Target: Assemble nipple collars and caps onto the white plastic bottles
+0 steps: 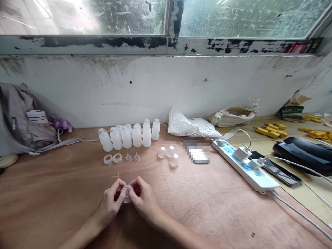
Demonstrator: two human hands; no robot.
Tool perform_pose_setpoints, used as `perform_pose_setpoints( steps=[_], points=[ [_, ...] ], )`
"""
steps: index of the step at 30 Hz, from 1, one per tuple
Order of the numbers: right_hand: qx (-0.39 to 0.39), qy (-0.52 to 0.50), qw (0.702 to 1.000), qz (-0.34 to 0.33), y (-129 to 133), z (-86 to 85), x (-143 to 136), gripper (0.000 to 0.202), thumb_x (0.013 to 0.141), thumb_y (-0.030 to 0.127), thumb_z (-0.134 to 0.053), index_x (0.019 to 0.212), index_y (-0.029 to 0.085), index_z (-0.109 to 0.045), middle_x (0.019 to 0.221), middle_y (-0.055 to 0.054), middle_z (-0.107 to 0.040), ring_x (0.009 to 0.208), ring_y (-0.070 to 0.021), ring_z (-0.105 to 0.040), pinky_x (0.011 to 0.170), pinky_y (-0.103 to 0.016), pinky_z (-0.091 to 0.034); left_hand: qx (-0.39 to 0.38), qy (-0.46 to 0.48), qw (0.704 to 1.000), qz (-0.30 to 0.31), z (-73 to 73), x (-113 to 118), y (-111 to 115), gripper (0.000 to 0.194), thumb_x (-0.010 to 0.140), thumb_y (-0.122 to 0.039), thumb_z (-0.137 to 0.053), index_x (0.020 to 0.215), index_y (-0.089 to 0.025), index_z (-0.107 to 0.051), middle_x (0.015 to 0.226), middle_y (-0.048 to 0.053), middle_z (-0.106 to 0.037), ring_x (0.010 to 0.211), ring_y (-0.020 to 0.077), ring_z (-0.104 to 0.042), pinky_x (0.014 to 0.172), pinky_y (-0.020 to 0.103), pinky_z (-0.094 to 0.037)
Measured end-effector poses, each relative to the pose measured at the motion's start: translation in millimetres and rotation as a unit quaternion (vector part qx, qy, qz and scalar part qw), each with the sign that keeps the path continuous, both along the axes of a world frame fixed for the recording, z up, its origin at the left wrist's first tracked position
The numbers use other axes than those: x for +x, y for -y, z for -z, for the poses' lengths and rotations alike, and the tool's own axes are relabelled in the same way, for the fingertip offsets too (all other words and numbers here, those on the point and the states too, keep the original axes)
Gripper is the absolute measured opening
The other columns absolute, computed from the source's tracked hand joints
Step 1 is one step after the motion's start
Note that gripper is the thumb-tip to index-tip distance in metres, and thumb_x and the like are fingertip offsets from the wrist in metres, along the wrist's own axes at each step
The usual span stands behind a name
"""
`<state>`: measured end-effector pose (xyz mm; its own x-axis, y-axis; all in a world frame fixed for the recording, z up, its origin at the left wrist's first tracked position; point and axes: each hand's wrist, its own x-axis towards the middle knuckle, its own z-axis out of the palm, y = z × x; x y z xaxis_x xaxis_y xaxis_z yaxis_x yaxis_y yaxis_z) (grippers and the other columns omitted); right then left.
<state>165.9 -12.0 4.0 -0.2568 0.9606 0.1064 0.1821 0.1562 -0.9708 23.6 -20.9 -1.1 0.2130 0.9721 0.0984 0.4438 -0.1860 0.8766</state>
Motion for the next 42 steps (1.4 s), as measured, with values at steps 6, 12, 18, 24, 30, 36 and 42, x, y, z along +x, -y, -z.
perform_pose_setpoints(
  steps=[6,12,18,24,30,36,42],
  points=[
    [-0.001,0.003,1.0,0.009,0.5,4.8,-2.5,0.008,0.078,0.022,-0.05,0.071,0.017,-0.051,0.065,0.001,-0.053,0.058,-0.0113,-0.048,0.053,-0.023,-0.039,0.02,-0.019,1.0,-0.01,2.3,0.6,-0.2,0.012,0.08,-0.028,-0.042,0.072,-0.02,-0.043,0.056,-0.004,-0.048,0.049,0.0099,-0.047,0.049,0.018,-0.035],
    [0.009,0.001,1.0,-0.008,-2.2,6.8,1.3,0.005,0.079,0.021,-0.05,0.083,0.018,-0.05,0.076,0.0,-0.054,0.065,-0.0118,-0.051,0.058,-0.024,-0.042,-0.023,0.018,0.999,-0.021,-2.2,0.9,-0.4,0.011,0.082,-0.03,-0.042,0.086,-0.021,-0.046,0.071,-0.001,-0.06,0.057,0.0116,-0.057,0.052,0.02,-0.042],
    [0.01,-0.009,1.0,-0.017,-1.9,9.5,1.1,0.007,0.081,0.021,-0.047,0.088,0.019,-0.046,0.077,0.0,-0.055,0.067,-0.0119,-0.053,0.06,-0.024,-0.044,-0.017,0.012,1.0,-0.012,-4.8,-0.5,0.1,0.014,0.079,-0.028,-0.046,0.092,-0.021,-0.045,0.08,0.001,-0.063,0.062,0.0128,-0.06,0.055,0.021,-0.044],
    [0.013,-0.021,0.999,-0.02,-2.9,9.0,0.8,0.006,0.079,0.019,-0.049,0.085,0.018,-0.046,0.08,-0.002,-0.056,0.071,-0.013,-0.055,0.063,-0.025,-0.045,-0.021,0.03,0.999,-0.004,-3.9,-0.2,-1.6,0.015,0.079,-0.027,-0.046,0.093,-0.02,-0.045,0.082,0.002,-0.064,0.067,0.0135,-0.062,0.058,0.022,-0.047],
    [0.02,-0.018,0.999,-0.018,-2.0,9.2,1.0,0.006,0.079,0.018,-0.049,0.085,0.018,-0.047,0.082,-0.003,-0.057,0.072,-0.0133,-0.055,0.065,-0.025,-0.045,-0.001,0.021,1.0,0.002,-1.9,-2.1,-2.2,0.018,0.077,-0.025,-0.048,0.094,-0.02,-0.046,0.085,0.003,-0.063,0.07,0.0142,-0.062,0.059,0.022,-0.047],
    [0.019,-0.015,1.0,-0.017,-2.2,12.6,-0.3,0.005,0.08,0.019,-0.049,0.083,0.018,-0.046,0.08,-0.002,-0.058,0.069,-0.0123,-0.054,0.062,-0.024,-0.044,-0.001,0.014,1.0,-0.004,1.1,-2.5,-3.0,0.017,0.077,-0.023,-0.048,0.093,-0.02,-0.044,0.082,0.001,-0.062,0.067,0.0134,-0.061,0.059,0.022,-0.046],
    [0.026,-0.002,1.0,-0.009,-2.2,14.3,-1.7,0.003,0.08,0.019,-0.048,0.081,0.018,-0.046,0.078,-0.001,-0.056,0.066,-0.0112,-0.052,0.059,-0.023,-0.043,-0.01,0.003,1.0,-0.015,-0.8,-1.0,-1.4,0.014,0.077,-0.023,-0.047,0.091,-0.021,-0.043,0.08,0.0,-0.062,0.064,0.0129,-0.06,0.056,0.021,-0.043]
  ],
)
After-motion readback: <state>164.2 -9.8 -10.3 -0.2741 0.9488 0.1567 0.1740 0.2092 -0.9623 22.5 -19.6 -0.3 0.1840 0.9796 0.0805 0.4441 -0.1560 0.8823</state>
